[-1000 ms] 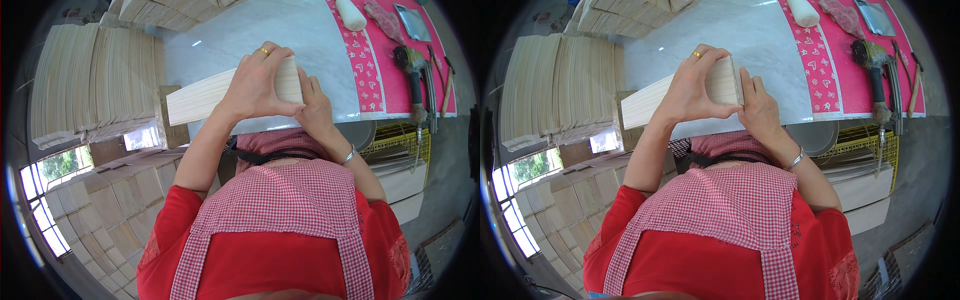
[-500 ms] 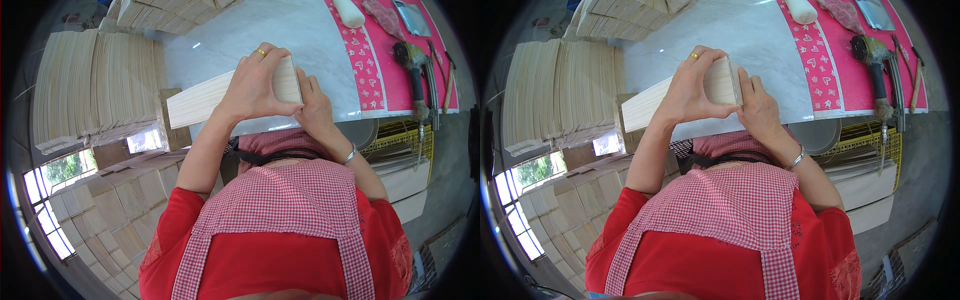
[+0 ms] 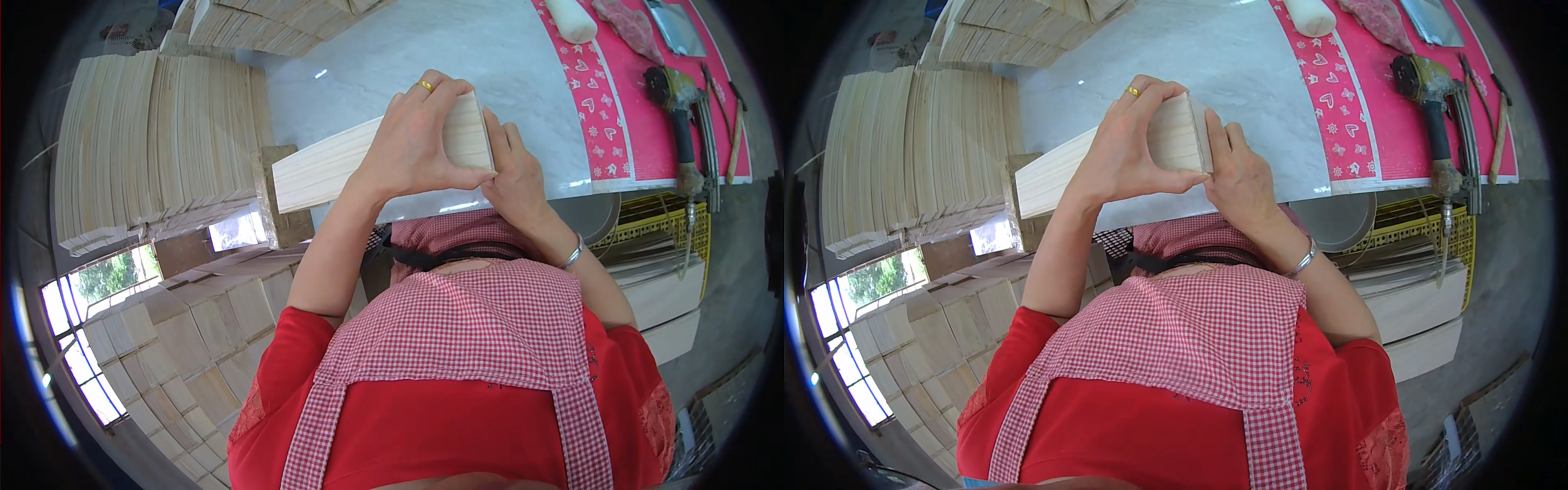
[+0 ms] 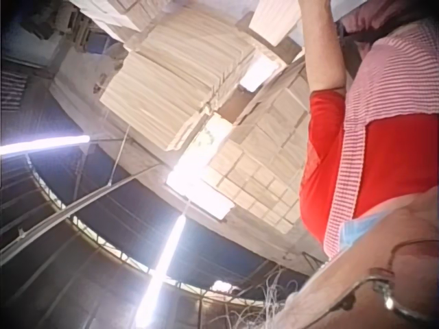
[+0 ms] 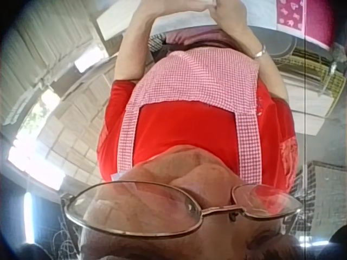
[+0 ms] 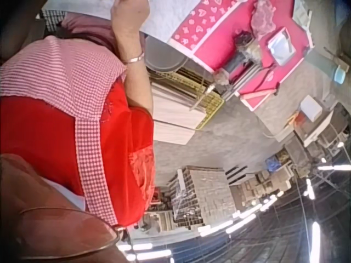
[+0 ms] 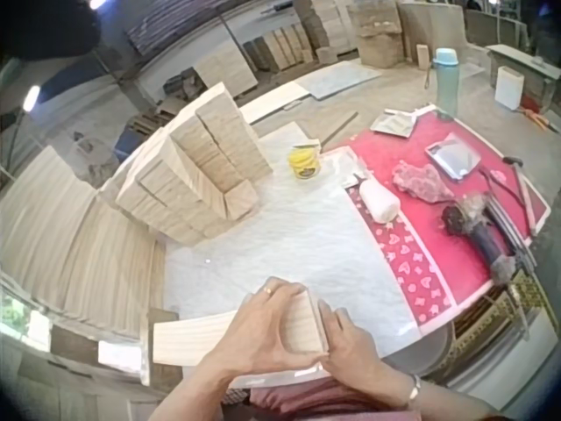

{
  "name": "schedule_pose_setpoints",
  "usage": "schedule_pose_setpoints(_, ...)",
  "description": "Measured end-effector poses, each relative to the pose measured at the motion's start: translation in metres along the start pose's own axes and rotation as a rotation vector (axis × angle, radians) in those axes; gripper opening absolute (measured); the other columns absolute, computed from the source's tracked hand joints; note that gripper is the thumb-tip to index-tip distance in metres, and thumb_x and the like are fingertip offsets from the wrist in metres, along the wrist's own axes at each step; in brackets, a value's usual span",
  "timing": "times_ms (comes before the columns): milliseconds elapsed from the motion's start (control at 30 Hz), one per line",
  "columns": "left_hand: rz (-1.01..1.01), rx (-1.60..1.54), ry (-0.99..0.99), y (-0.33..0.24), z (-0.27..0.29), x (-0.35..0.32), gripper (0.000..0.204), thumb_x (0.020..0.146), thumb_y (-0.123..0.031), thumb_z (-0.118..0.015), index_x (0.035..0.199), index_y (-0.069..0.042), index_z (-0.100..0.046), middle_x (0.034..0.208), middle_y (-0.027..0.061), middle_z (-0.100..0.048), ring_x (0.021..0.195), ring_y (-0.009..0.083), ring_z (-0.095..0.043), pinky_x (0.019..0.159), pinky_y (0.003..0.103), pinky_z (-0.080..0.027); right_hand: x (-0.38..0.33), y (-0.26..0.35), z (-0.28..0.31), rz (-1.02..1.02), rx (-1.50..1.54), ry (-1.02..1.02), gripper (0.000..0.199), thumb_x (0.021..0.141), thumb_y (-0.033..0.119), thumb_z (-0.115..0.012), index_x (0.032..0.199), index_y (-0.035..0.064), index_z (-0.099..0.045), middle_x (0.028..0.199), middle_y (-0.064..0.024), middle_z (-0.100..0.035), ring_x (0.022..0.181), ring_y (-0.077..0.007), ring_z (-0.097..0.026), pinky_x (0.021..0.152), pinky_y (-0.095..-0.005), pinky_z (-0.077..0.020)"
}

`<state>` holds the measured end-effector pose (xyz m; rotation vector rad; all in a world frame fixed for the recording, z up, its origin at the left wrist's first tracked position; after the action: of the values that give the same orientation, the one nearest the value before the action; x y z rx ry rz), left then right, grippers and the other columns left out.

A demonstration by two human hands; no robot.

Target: Assembling wooden boxes by applying glue to the edges and using a pneumatic nail gun to join wood panels.

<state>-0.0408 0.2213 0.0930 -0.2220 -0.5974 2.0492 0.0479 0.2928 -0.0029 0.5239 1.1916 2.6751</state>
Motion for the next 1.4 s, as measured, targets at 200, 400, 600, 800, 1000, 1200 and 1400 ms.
schedule_pose_setpoints(200, -0.006, 0.003, 0.004, 0.001, -0.002, -0.001, 0.089, 0.05, -0.041, -0.087, 0.123, -0.001, -0.056, 0.115, 0.0137, -0.057, 0.1, 0.0323, -0.059, 0.088, 0.041, -0.044, -0.001, -0.001, -0.001, -0.001, -0.003, 0.0, 0.084, 0.071, 0.006, -0.074, 0.145, 0.0007, -0.035, 0.106, -0.0162, -0.05, 0.08, -0.0355, -0.063, 0.063, -0.0422, -0.0542)
schedule_pose_setpoints(400, -0.028, 0.037, -0.006, 0.0, -0.004, -0.001, 0.089, 0.049, -0.041, -0.088, 0.122, -0.002, -0.056, 0.114, 0.0126, -0.057, 0.1, 0.0316, -0.059, 0.084, 0.041, -0.044, -0.001, -0.001, 0.0, -0.008, 0.014, 0.004, 0.084, 0.071, 0.005, -0.073, 0.146, 0.0014, -0.035, 0.107, -0.0165, -0.051, 0.08, -0.0363, -0.064, 0.063, -0.0428, -0.0542)
schedule_pose_setpoints(600, -0.048, 0.051, -0.025, 0.001, -0.004, 0.0, 0.087, 0.049, -0.041, -0.088, 0.12, -0.004, -0.056, 0.113, 0.0117, -0.057, 0.099, 0.0314, -0.058, 0.082, 0.041, -0.043, -0.013, 0.006, 0.029, -0.007, 0.255, -0.107, 0.068, 0.074, 0.003, -0.074, 0.136, 0.0009, -0.049, 0.106, -0.0148, -0.054, 0.074, -0.0289, -0.062, 0.06, -0.0362, -0.0513)
schedule_pose_setpoints(800, -0.04, 0.035, -0.026, 0.003, -0.004, 0.0, 0.086, 0.048, -0.041, -0.088, 0.119, -0.004, -0.056, 0.111, 0.0116, -0.056, 0.098, 0.0308, -0.058, 0.082, 0.041, -0.043, -0.039, 0.021, 0.048, 0.131, 0.315, -0.343, 0.049, 0.072, -0.004, -0.075, 0.12, -0.0001, -0.064, 0.098, -0.0121, -0.058, 0.071, -0.0227, -0.059, 0.059, -0.0316, -0.0482)
schedule_pose_setpoints(1000, -0.029, 0.03, -0.022, 0.002, -0.005, 0.002, 0.086, 0.047, -0.041, -0.088, 0.118, -0.004, -0.056, 0.109, 0.0117, -0.056, 0.097, 0.0303, -0.057, 0.082, 0.04, -0.042, -0.034, 0.022, 0.043, 0.187, 0.345, -0.454, 0.04, 0.07, -0.008, -0.073, 0.109, -0.0002, -0.067, 0.088, -0.0099, -0.06, 0.07, -0.0245, -0.06, 0.059, -0.033, -0.0485)
schedule_pose_setpoints(1200, -0.008, 0.031, 0.018, 0.0, -0.005, 0.002, 0.085, 0.05, -0.035, -0.089, 0.12, -0.001, -0.055, 0.113, 0.0135, -0.056, 0.104, 0.0318, -0.057, 0.089, 0.041, -0.048, -0.032, 0.022, 0.042, 0.213, 0.326, -0.429, 0.043, 0.068, -0.008, -0.071, 0.11, -0.0007, -0.064, 0.093, -0.0117, -0.059, 0.074, -0.0278, -0.06, 0.063, -0.0366, -0.0497)
schedule_pose_setpoints(1400, 0.018, 0.02, 0.023, 0.004, -0.006, 0.001, 0.086, 0.049, -0.036, -0.089, 0.12, 0.0, -0.055, 0.113, 0.0137, -0.056, 0.103, 0.0319, -0.057, 0.088, 0.041, -0.048, 0.005, 0.029, 0.057, 0.2, 0.457, -0.213, 0.076, 0.068, -0.001, -0.07, 0.139, -0.0013, -0.044, 0.128, -0.0216, -0.054, 0.11, -0.0367, -0.057, 0.091, -0.0412, -0.0484)
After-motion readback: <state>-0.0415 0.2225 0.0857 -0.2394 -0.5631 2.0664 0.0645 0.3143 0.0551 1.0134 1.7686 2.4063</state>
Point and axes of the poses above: each hand's wrist, its own x-axis towards the middle knuckle, its own z-axis out of the back of the hand, y = z × x, the point moved 8 cm from there along x, towards the middle knuckle
